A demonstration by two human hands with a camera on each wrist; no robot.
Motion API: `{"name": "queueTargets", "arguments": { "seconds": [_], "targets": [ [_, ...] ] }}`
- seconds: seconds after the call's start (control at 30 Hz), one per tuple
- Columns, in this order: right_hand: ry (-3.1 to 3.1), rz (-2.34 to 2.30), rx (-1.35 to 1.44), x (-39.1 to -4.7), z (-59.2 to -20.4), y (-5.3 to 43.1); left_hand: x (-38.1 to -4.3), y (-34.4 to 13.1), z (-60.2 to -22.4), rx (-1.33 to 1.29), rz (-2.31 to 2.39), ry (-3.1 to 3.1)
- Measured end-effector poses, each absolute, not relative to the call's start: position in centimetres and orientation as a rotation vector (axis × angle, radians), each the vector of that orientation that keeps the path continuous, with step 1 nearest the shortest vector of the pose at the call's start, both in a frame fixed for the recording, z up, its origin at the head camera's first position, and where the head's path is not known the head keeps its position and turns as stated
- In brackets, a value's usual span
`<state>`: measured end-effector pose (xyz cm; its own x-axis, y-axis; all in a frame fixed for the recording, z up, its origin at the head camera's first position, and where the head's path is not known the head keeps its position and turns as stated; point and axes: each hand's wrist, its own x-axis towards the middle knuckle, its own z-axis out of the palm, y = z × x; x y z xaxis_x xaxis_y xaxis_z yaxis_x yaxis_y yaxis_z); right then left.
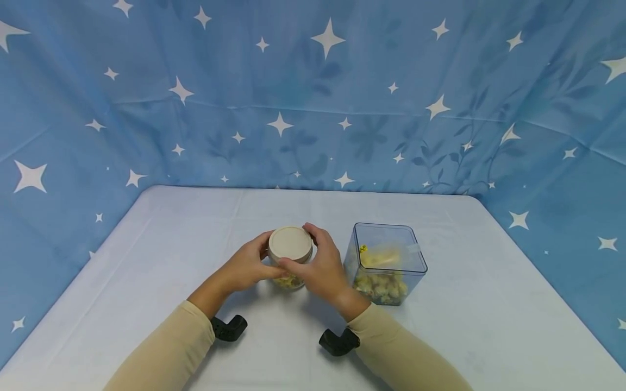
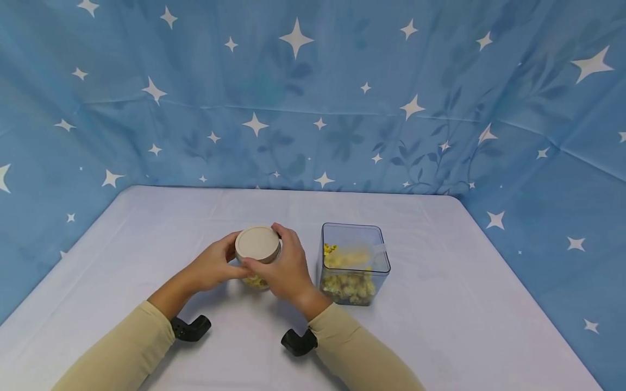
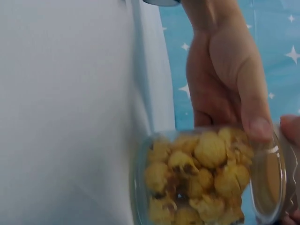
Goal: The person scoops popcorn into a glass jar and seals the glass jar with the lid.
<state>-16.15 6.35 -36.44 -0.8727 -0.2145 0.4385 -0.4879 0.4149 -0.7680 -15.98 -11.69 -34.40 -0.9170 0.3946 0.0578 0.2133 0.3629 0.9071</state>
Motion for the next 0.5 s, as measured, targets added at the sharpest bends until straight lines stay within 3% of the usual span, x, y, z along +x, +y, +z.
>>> {"name": "queueTargets", "arguments": {
  "seconds": [0.27, 0.5],
  "targets": [
    [-2.38, 1.399, 0.415, -15.5, -36.7, 5.0, -15.8, -11.5, -34.1, 0.542, 1.585, 2.481],
    [-2.455, 1.365, 0.489, -14.5, -34.9, 6.1, -15.6, -11.9, -34.1, 0.572, 1.542, 2.534]
  ]
}}
